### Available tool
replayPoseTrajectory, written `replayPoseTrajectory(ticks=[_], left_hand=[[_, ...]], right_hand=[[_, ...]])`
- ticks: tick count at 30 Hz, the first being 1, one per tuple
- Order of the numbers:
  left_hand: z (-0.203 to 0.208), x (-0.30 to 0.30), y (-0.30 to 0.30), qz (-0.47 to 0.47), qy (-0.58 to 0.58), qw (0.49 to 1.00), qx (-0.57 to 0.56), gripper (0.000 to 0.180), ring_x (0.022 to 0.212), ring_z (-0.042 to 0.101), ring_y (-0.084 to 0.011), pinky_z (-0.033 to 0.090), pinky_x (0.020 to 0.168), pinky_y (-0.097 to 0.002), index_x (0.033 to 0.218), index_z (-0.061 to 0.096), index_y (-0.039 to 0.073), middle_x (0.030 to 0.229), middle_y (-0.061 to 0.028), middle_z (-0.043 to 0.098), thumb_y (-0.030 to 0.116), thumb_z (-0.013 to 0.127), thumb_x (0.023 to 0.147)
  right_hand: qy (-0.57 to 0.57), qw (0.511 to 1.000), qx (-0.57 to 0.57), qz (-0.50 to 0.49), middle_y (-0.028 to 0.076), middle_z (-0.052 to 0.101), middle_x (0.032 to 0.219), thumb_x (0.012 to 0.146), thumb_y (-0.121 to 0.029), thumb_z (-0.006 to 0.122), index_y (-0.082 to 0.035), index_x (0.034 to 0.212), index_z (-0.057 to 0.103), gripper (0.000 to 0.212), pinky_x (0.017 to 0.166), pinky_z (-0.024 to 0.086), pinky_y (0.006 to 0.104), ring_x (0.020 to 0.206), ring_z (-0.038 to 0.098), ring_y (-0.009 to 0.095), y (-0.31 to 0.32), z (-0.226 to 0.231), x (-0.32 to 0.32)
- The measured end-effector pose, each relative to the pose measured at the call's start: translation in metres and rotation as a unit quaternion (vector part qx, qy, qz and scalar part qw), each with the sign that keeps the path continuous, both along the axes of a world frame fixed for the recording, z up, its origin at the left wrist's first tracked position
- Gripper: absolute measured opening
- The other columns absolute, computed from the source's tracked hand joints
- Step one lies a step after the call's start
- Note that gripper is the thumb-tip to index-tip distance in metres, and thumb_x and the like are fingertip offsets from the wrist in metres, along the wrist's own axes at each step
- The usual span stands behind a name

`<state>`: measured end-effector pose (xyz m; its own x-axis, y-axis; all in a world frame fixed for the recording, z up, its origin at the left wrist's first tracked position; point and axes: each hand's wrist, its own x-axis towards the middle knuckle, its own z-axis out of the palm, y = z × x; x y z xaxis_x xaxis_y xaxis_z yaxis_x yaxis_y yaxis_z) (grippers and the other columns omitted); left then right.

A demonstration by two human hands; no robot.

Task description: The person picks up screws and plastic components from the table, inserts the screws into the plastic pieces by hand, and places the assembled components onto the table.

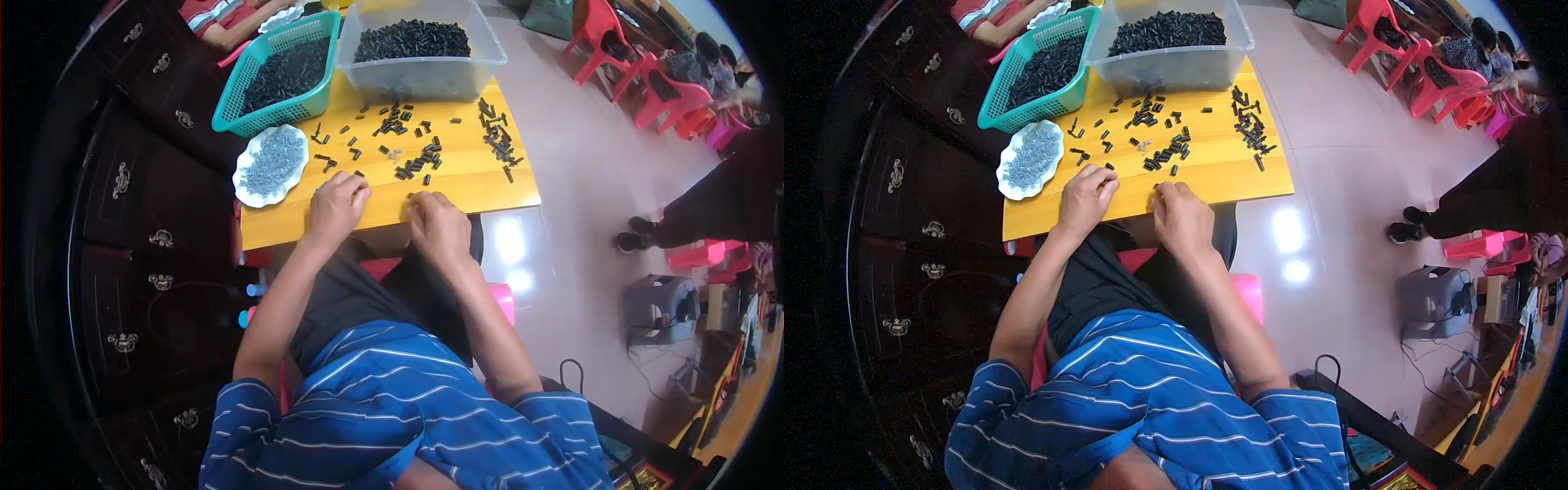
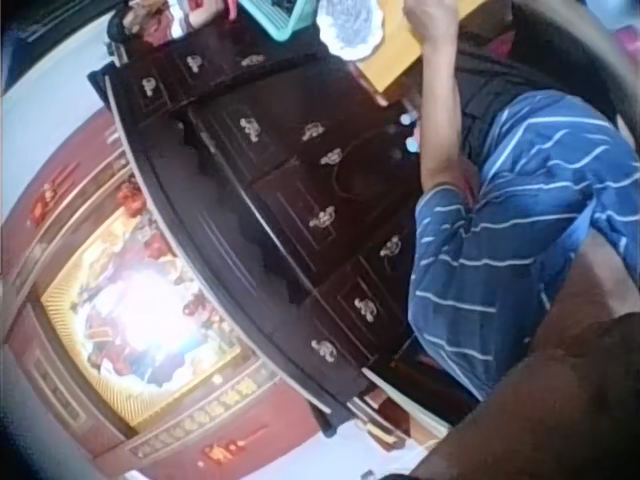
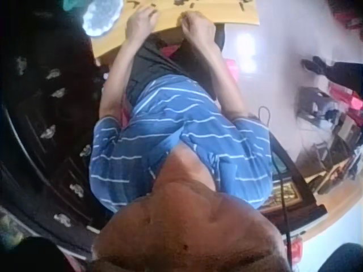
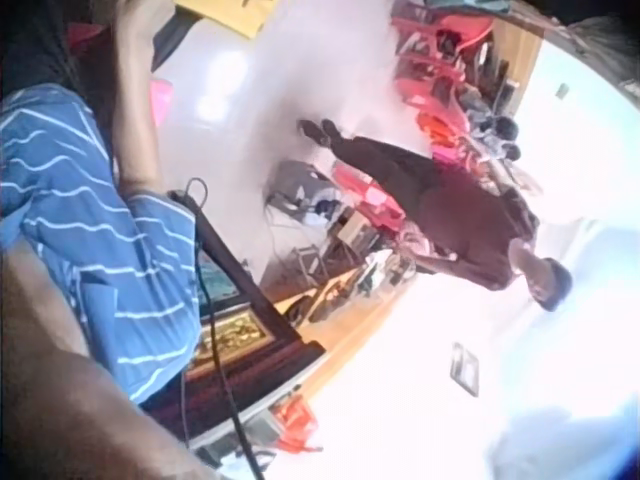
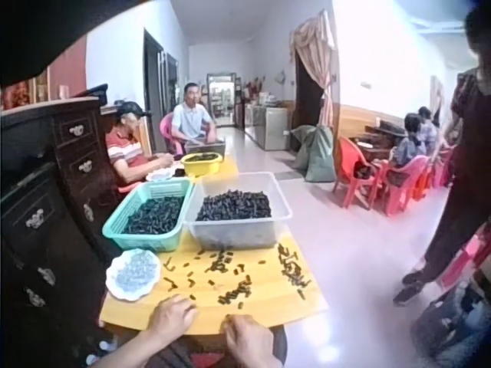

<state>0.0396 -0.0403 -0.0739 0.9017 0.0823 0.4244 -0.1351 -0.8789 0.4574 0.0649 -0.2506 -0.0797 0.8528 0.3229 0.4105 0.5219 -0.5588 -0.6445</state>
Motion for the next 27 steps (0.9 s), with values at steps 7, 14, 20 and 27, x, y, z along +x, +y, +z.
replayPoseTrajectory(ticks=[7,14,20,27], left_hand=[[0.004,-0.003,-0.005,-0.016,-0.013,0.999,-0.042,0.015,0.081,0.066,-0.0318,0.053,0.071,-0.0401,0.093,0.067,0.006,0.090,-0.0108,0.066,0.012,0.073,0.081],[0.018,0.008,-0.019,-0.031,-0.066,0.997,0.007,0.016,0.080,0.066,-0.0295,0.053,0.071,-0.0382,0.096,0.068,0.004,0.090,-0.0114,0.065,0.007,0.071,0.080],[0.014,0.019,-0.027,-0.041,-0.069,0.997,0.014,0.015,0.086,0.065,-0.0329,0.053,0.074,-0.0426,0.097,0.068,0.007,0.092,-0.0116,0.065,0.009,0.069,0.081],[0.018,0.036,-0.024,-0.035,-0.039,0.998,0.035,0.016,0.086,0.065,-0.0334,0.053,0.073,-0.0428,0.099,0.069,0.007,0.091,-0.0118,0.064,0.009,0.068,0.082]], right_hand=[[0.008,0.999,-0.023,-0.032,0.014,0.067,0.083,0.084,-0.018,0.067,-0.006,0.095,0.063,0.016,0.065,0.053,0.0455,0.073,0.067,0.035,0.002,-0.006,0.004],[0.001,0.999,-0.039,-0.031,0.016,0.067,0.087,0.085,-0.018,0.065,-0.007,0.100,0.060,0.019,0.065,0.053,0.0476,0.075,0.067,0.037,0.009,0.002,0.020],[0.006,0.997,-0.065,-0.047,0.016,0.068,0.087,0.085,-0.017,0.065,-0.008,0.100,0.061,0.018,0.065,0.053,0.0475,0.074,0.067,0.037,0.013,-0.007,0.027],[-0.022,0.998,-0.015,-0.049,0.015,0.067,0.088,0.085,-0.016,0.066,-0.010,0.102,0.062,0.019,0.065,0.053,0.0478,0.075,0.067,0.037,0.010,-0.002,0.031]])
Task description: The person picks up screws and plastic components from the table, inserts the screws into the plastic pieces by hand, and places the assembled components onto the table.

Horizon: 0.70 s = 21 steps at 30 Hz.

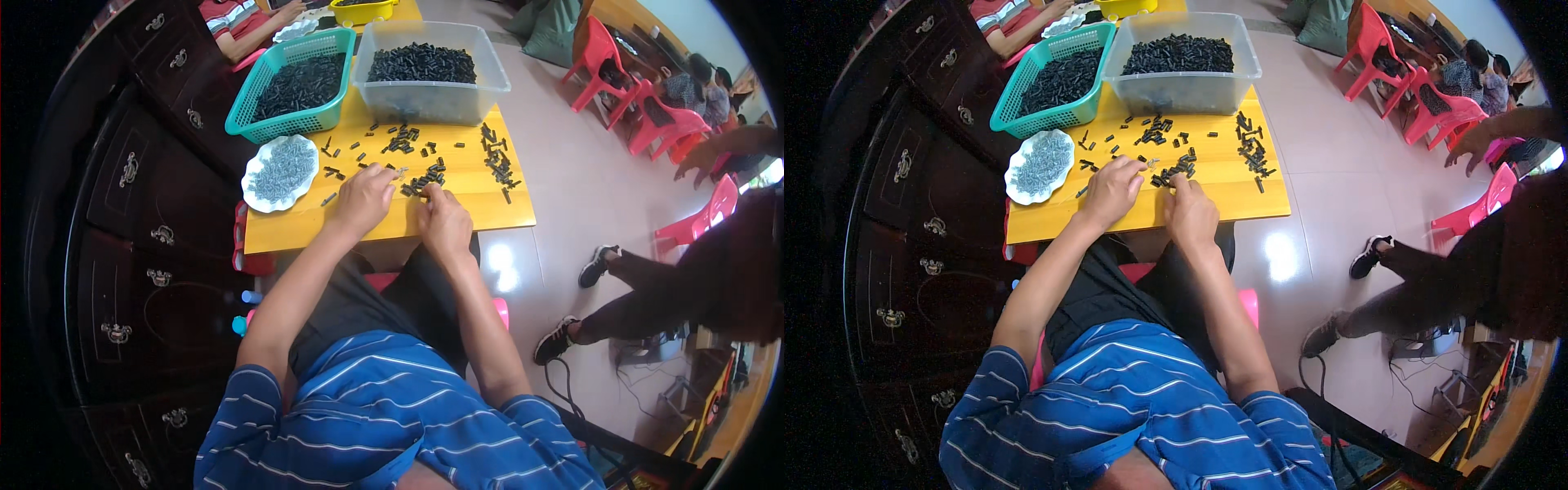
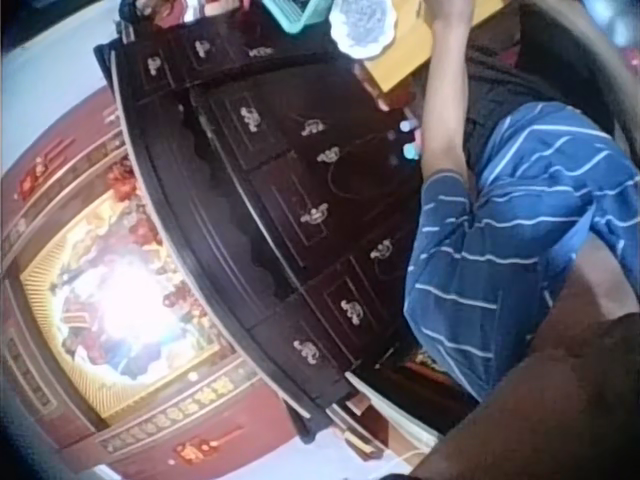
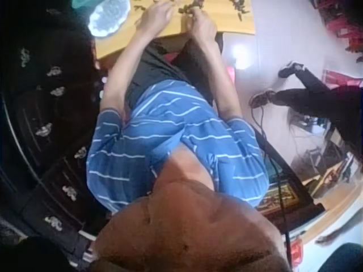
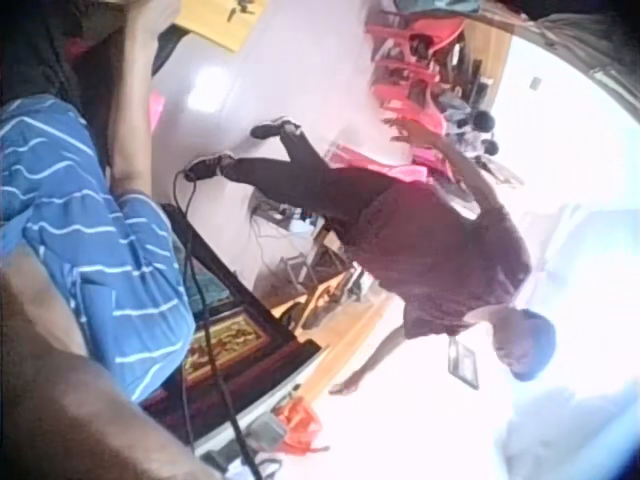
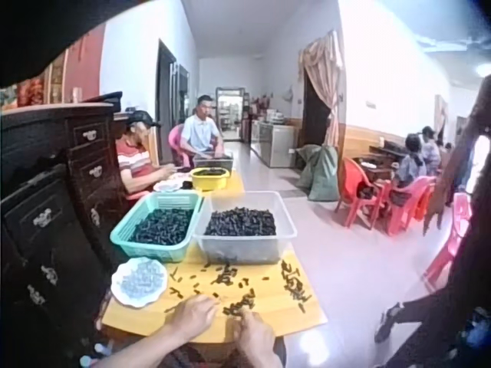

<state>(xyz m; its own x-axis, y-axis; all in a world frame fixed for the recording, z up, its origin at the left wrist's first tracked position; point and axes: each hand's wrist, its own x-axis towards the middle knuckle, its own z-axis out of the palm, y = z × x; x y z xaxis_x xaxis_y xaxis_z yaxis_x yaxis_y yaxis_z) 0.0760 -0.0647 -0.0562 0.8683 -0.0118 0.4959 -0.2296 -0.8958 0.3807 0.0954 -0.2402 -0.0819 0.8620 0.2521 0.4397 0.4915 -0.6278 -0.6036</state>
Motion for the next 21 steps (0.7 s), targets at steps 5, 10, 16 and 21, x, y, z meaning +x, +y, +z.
replayPoseTrajectory(ticks=[5,10,16,21], left_hand=[[-0.005,0.012,0.002,-0.017,-0.009,1.000,0.016,0.015,0.084,0.065,-0.0324,0.053,0.073,-0.0436,0.097,0.070,0.008,0.089,-0.0112,0.065,0.008,0.068,0.082],[-0.013,0.020,0.000,-0.029,-0.017,0.999,0.018,0.013,0.085,0.066,-0.0319,0.053,0.073,-0.0427,0.095,0.072,0.007,0.088,-0.0108,0.066,0.009,0.068,0.083],[-0.018,0.027,-0.005,-0.018,0.010,1.000,0.024,0.012,0.084,0.066,-0.0318,0.053,0.072,-0.0432,0.095,0.072,0.008,0.088,-0.0103,0.066,0.010,0.068,0.083],[-0.015,0.026,-0.005,-0.027,-0.005,0.999,0.043,0.015,0.085,0.066,-0.0319,0.053,0.074,-0.0423,0.097,0.071,0.007,0.089,-0.0105,0.066,0.010,0.067,0.083]], right_hand=[[0.007,0.999,-0.031,-0.015,0.013,0.065,0.086,0.085,-0.017,0.066,-0.012,0.103,0.063,0.019,0.064,0.053,0.0474,0.073,0.066,0.036,0.001,-0.007,0.004],[0.005,0.999,-0.028,-0.019,0.013,0.065,0.087,0.085,-0.018,0.066,-0.013,0.102,0.063,0.018,0.063,0.052,0.0470,0.073,0.066,0.036,0.003,-0.006,0.003],[0.001,0.999,-0.013,-0.034,0.013,0.065,0.086,0.084,-0.018,0.067,-0.014,0.102,0.063,0.019,0.064,0.052,0.0474,0.073,0.066,0.036,0.001,-0.007,0.004],[-0.030,0.998,-0.022,-0.050,0.014,0.065,0.082,0.082,-0.019,0.066,-0.012,0.092,0.065,0.012,0.062,0.053,0.0468,0.070,0.066,0.036,0.004,-0.012,0.007]])
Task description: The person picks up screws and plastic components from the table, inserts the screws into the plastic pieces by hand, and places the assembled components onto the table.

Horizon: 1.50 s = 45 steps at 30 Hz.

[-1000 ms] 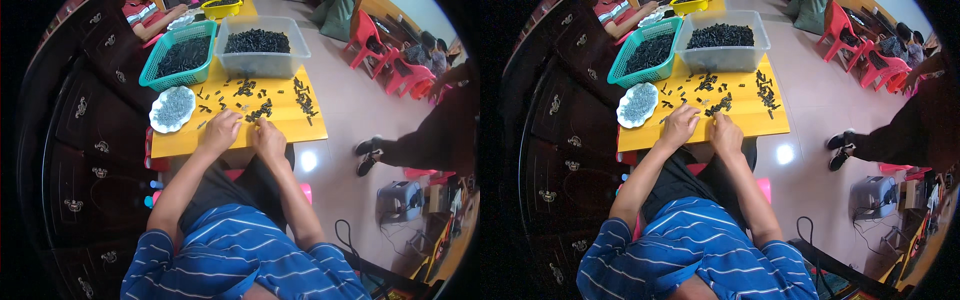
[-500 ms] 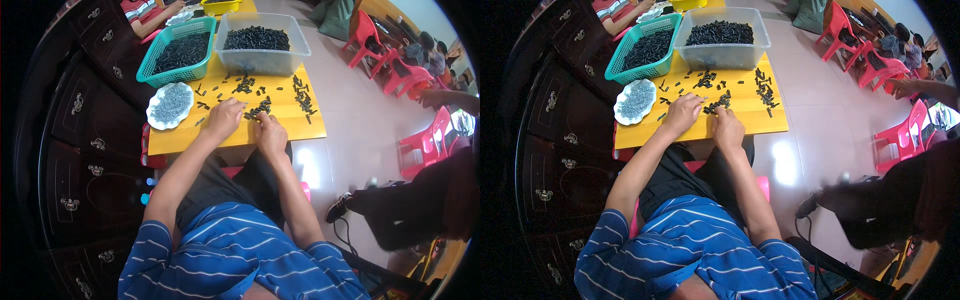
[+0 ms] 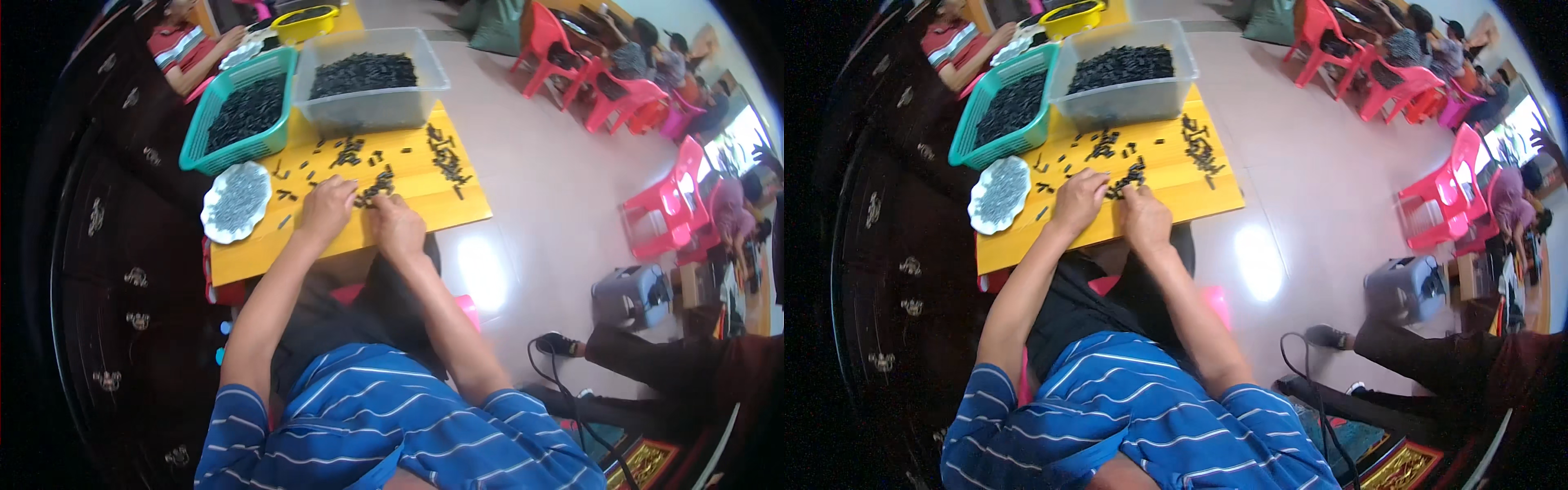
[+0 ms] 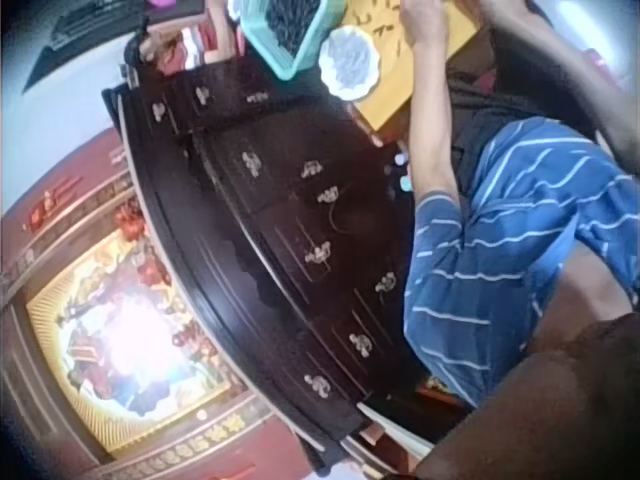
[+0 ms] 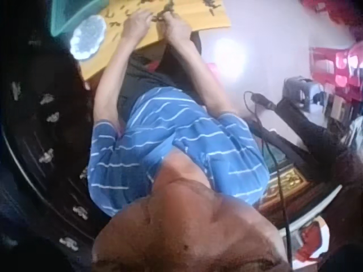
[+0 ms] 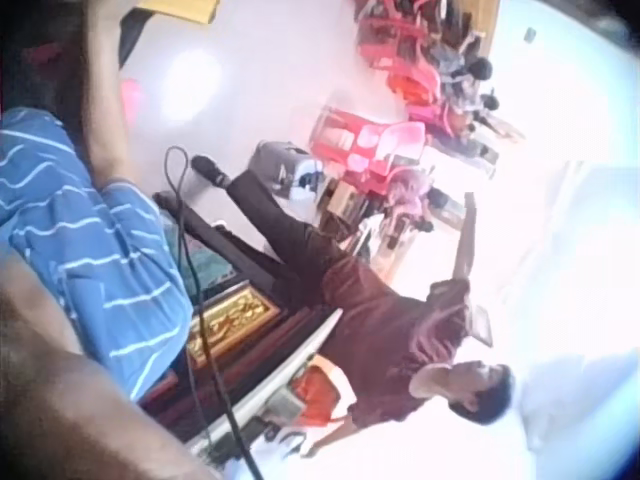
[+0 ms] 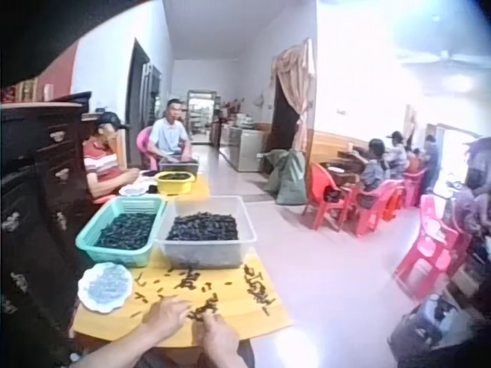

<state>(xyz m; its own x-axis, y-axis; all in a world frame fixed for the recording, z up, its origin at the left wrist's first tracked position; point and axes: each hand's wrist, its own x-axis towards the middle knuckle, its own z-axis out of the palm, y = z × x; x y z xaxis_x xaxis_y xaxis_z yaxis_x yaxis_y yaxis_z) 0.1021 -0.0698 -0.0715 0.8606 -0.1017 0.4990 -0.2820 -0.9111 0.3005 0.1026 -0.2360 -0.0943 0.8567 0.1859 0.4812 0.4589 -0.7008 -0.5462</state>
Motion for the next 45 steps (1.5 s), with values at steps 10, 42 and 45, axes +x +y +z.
replayPoseTrajectory(ticks=[10,42,45], left_hand=[[0.008,-0.012,0.000,-0.005,0.016,1.000,-0.022,0.020,0.091,0.064,-0.0347,0.052,0.079,-0.0429,0.105,0.069,0.007,0.096,-0.0135,0.066,0.008,0.064,0.085],[0.013,-0.111,0.041,0.069,-0.006,0.991,-0.112,0.014,0.060,0.055,-0.0200,0.045,0.058,-0.0318,0.097,0.066,-0.002,0.080,-0.0107,0.060,-0.002,0.065,0.083],[0.010,-0.115,0.043,0.083,-0.006,0.990,-0.114,0.015,0.062,0.056,-0.0227,0.046,0.060,-0.0351,0.097,0.066,0.000,0.080,-0.0114,0.059,0.000,0.067,0.082]], right_hand=[[-0.020,1.000,0.013,-0.012,0.012,0.061,0.079,0.082,-0.019,0.065,-0.011,0.084,0.060,0.010,0.055,0.053,0.0455,0.064,0.065,0.034,-0.002,-0.011,0.000],[-0.003,0.983,0.166,0.079,0.014,0.063,0.090,0.090,-0.012,0.062,-0.006,0.097,0.054,0.012,0.069,0.052,0.0431,0.080,0.065,0.035,-0.014,0.036,-0.030],[0.019,0.974,0.193,0.118,0.014,0.064,0.090,0.089,-0.012,0.062,-0.005,0.098,0.057,0.012,0.071,0.053,0.0417,0.082,0.065,0.034,-0.008,0.035,-0.039]])
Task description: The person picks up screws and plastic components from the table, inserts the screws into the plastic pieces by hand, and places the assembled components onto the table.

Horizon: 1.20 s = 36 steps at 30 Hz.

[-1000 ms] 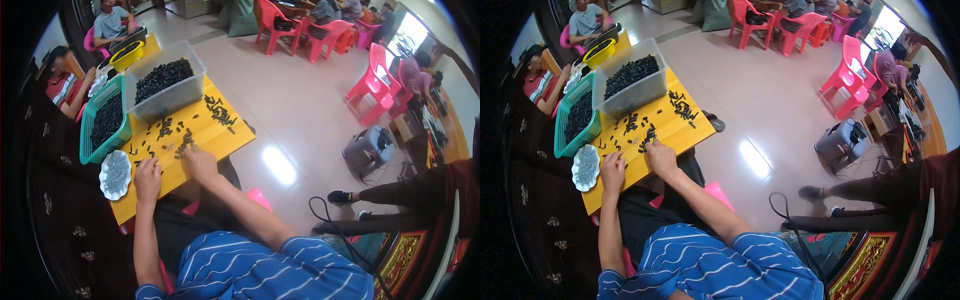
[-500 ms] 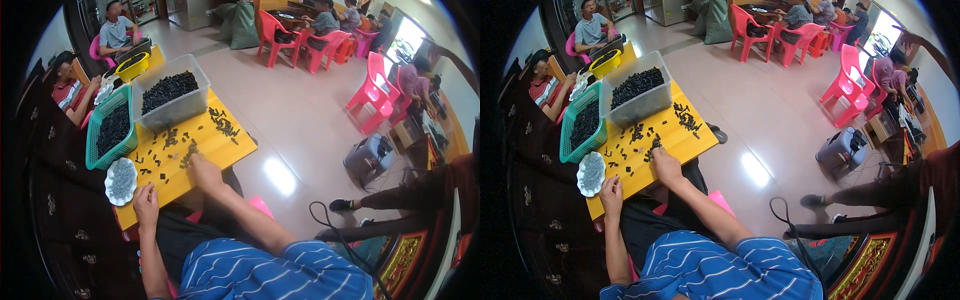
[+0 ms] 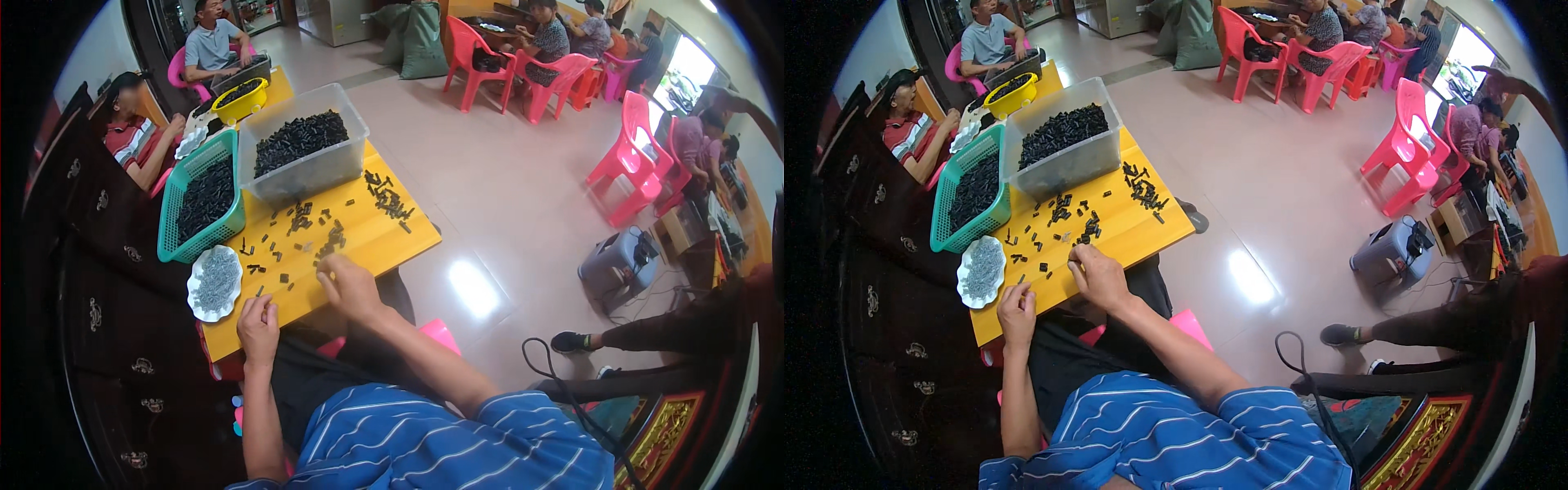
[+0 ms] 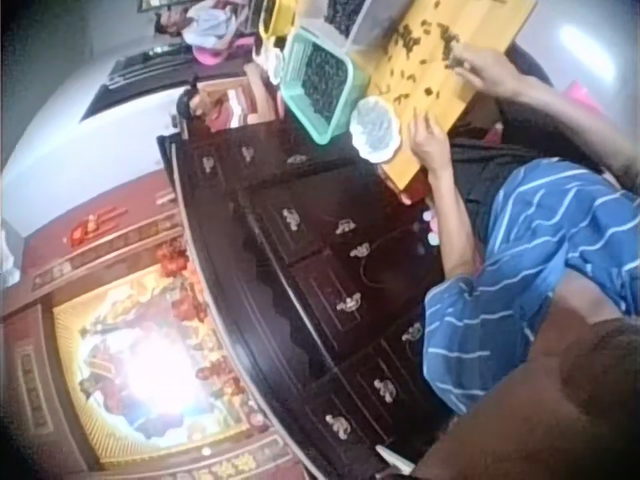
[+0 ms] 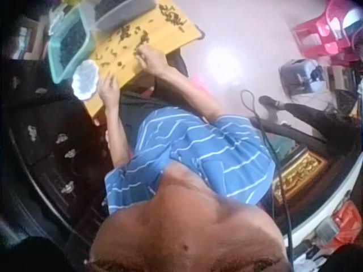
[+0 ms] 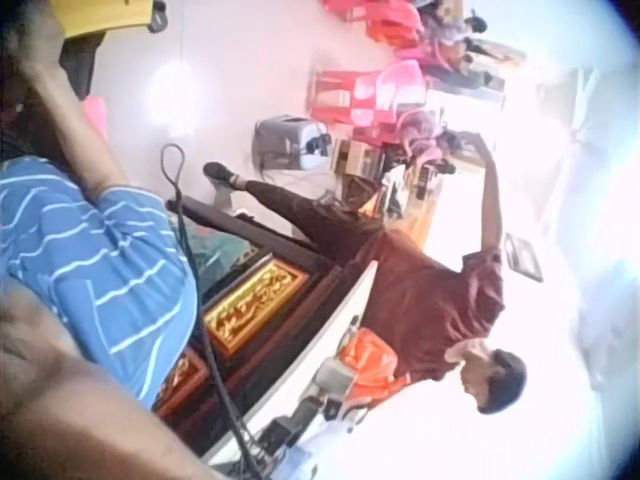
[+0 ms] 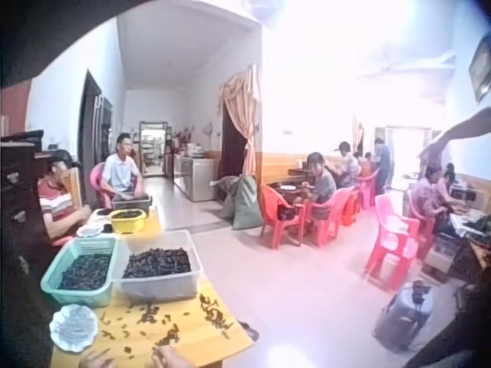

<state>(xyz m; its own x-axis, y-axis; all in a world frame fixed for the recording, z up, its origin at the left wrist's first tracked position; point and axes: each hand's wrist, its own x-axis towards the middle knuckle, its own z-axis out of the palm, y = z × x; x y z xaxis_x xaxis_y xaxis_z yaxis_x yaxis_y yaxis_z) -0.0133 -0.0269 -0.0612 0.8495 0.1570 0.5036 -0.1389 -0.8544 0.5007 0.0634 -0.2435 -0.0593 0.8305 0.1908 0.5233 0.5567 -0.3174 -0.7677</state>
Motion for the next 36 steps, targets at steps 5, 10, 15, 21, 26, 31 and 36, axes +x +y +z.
replayPoseTrajectory(ticks=[5,10,15,21,26,31,36], left_hand=[[-0.007,-0.005,0.009,0.018,0.016,1.000,0.015,0.016,0.077,0.064,-0.0311,0.050,0.069,-0.0382,0.098,0.067,0.000,0.087,-0.0144,0.064,0.001,0.065,0.082],[-0.010,0.008,0.004,0.009,-0.010,1.000,0.013,0.015,0.073,0.061,-0.0296,0.049,0.066,-0.0367,0.097,0.067,0.000,0.085,-0.0142,0.063,0.002,0.067,0.082],[-0.014,0.009,0.005,0.016,-0.028,0.999,0.000,0.014,0.063,0.059,-0.0240,0.046,0.059,-0.0337,0.096,0.067,0.000,0.080,-0.0118,0.062,0.002,0.069,0.082],[-0.011,0.022,-0.006,0.004,0.009,1.000,-0.003,0.015,0.079,0.066,-0.0324,0.052,0.069,-0.0389,0.097,0.069,0.003,0.090,-0.0137,0.066,0.006,0.069,0.082],[-0.014,0.038,-0.014,-0.018,-0.023,0.999,0.032,0.016,0.074,0.066,-0.0294,0.052,0.068,-0.0379,0.098,0.070,0.003,0.086,-0.0133,0.065,0.009,0.069,0.083],[-0.012,0.042,-0.019,-0.002,0.029,0.997,0.067,0.009,0.079,0.065,-0.0331,0.052,0.071,-0.0415,0.091,0.068,0.004,0.087,-0.0134,0.065,0.010,0.067,0.085],[-0.010,0.045,-0.023,-0.005,0.013,0.998,0.055,0.006,0.079,0.065,-0.0338,0.051,0.071,-0.0422,0.090,0.064,0.003,0.086,-0.0142,0.065,0.007,0.065,0.085]], right_hand=[[0.009,0.998,0.063,0.013,0.015,0.068,0.099,0.090,-0.013,0.062,-0.005,0.107,0.066,0.018,0.076,0.054,0.0387,0.089,0.068,0.033,0.015,-0.014,0.002],[0.273,0.929,0.239,0.069,0.003,0.068,0.091,0.096,-0.012,0.059,-0.004,0.107,0.067,0.015,0.060,0.048,0.0242,0.065,0.058,0.008,-0.007,-0.010,0.022],[0.296,0.906,0.283,0.112,0.002,0.064,0.090,0.097,-0.012,0.059,-0.001,0.112,0.063,0.020,0.057,0.044,0.0209,0.062,0.052,0.005,-0.002,-0.007,0.021],[0.309,0.895,0.293,0.135,0.002,0.062,0.093,0.097,-0.012,0.059,-0.001,0.113,0.062,0.021,0.059,0.044,0.0205,0.064,0.052,0.005,-0.002,-0.007,0.018],[0.307,0.897,0.291,0.128,0.002,0.063,0.092,0.097,-0.013,0.060,-0.001,0.111,0.061,0.019,0.059,0.044,0.0205,0.065,0.052,0.006,0.002,-0.007,0.017],[0.322,0.885,0.302,0.148,0.001,0.064,0.089,0.097,-0.015,0.061,-0.005,0.109,0.059,0.015,0.056,0.039,0.0193,0.063,0.050,0.004,0.000,-0.011,0.019],[0.354,0.858,0.337,0.160,0.002,0.065,0.090,0.097,-0.017,0.063,-0.006,0.109,0.060,0.016,0.056,0.039,0.0189,0.061,0.050,0.004,-0.004,-0.007,0.021]])
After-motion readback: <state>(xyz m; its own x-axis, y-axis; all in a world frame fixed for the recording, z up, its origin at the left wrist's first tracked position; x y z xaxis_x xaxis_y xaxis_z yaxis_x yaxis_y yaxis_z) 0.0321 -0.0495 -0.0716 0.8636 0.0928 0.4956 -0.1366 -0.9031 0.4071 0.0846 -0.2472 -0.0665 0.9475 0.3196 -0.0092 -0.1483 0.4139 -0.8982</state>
